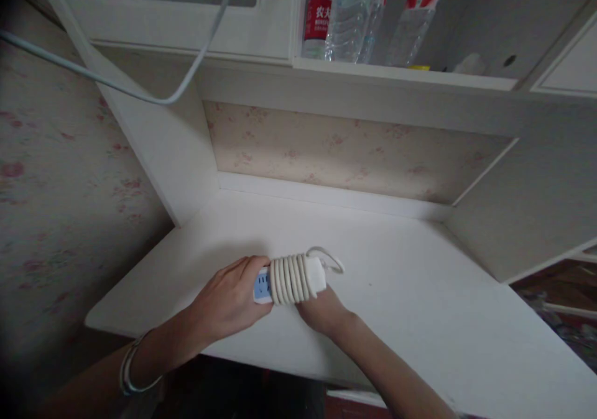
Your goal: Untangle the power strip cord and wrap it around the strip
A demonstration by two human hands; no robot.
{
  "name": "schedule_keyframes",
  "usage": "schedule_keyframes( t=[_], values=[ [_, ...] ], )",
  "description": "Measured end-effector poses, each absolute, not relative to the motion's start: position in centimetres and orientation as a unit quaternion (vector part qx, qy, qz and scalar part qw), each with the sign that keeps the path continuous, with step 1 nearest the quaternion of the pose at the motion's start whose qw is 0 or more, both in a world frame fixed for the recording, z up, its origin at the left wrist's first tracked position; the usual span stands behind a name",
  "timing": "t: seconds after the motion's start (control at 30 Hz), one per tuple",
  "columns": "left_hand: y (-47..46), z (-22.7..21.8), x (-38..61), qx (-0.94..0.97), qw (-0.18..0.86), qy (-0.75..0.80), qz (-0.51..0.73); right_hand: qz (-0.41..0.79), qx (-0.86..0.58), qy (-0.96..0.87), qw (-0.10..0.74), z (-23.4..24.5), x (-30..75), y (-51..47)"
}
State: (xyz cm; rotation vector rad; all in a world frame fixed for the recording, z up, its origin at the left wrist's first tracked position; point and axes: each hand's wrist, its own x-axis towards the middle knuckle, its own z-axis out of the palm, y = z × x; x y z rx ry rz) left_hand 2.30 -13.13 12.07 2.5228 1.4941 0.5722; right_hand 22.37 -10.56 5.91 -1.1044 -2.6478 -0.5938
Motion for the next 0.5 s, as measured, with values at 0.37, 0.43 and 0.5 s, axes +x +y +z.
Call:
schedule_keyframes(
  t=[0.37,0.43,0.5],
  values=[
    [-10.9,10.0,3.2,0.815,0.048,0.555,0.16,0.582,-0.394,-0.677,0.22,8.7,22.3,-15.1],
    [-10.8,9.7,3.4,0.813,0.046,0.561,0.151,0.581,-0.389,-0.681,0.218,9.2,22.4,-15.2],
    [-10.7,9.4,3.4,0.819,0.047,0.557,0.13,0.577,-0.365,-0.702,0.201,9.9,22.3,-15.4]
  ],
)
